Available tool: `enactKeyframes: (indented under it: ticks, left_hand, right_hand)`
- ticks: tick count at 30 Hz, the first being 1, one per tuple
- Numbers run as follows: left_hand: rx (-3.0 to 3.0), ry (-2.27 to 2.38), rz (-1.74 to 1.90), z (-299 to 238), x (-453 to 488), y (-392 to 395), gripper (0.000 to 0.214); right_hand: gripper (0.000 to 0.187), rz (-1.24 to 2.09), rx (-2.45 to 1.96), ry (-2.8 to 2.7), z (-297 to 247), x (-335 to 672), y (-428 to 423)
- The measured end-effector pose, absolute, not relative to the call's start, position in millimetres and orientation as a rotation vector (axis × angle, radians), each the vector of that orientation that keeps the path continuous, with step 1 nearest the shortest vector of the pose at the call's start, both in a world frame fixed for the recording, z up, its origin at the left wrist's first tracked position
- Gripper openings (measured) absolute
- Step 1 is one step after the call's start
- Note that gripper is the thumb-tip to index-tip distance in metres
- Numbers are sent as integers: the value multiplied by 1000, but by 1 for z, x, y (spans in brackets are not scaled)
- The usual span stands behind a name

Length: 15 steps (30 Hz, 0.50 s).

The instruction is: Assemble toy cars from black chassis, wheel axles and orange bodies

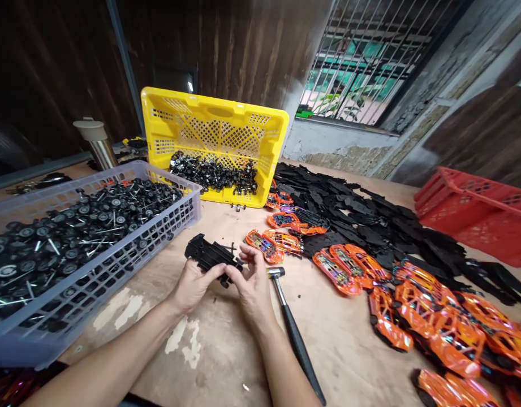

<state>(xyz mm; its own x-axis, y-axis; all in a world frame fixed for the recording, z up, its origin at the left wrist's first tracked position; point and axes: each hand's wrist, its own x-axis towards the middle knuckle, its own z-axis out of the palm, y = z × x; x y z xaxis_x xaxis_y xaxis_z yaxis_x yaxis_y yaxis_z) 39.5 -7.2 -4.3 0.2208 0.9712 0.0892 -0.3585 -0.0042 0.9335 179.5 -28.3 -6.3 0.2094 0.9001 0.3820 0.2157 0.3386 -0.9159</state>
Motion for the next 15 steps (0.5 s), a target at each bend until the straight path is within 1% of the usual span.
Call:
enactKeyframes:
  ticks: [3,6,10,12,15]
  left_hand:
    - [1106,679,1174,3,38,-12,36]
    - [1187,734,1150,13,37,-14,37]
    - [1261,723,1135,20,33,-13,40]
    - [1257,764,1154,17,29,-11,41]
    - [1038,991,1333,4,24,-1,41]
  right_hand:
    - [46,800,-1147,-1256,-10,182,-29]
    - [52,886,-1155,-1211,-13,187,-27]
    - [52,1040,-1228,-1095,-17,193,-23]
    - [54,1053,-1295,-1068,-19,197,-22]
    - [59,959,-1445,-1041,-15,207,-20]
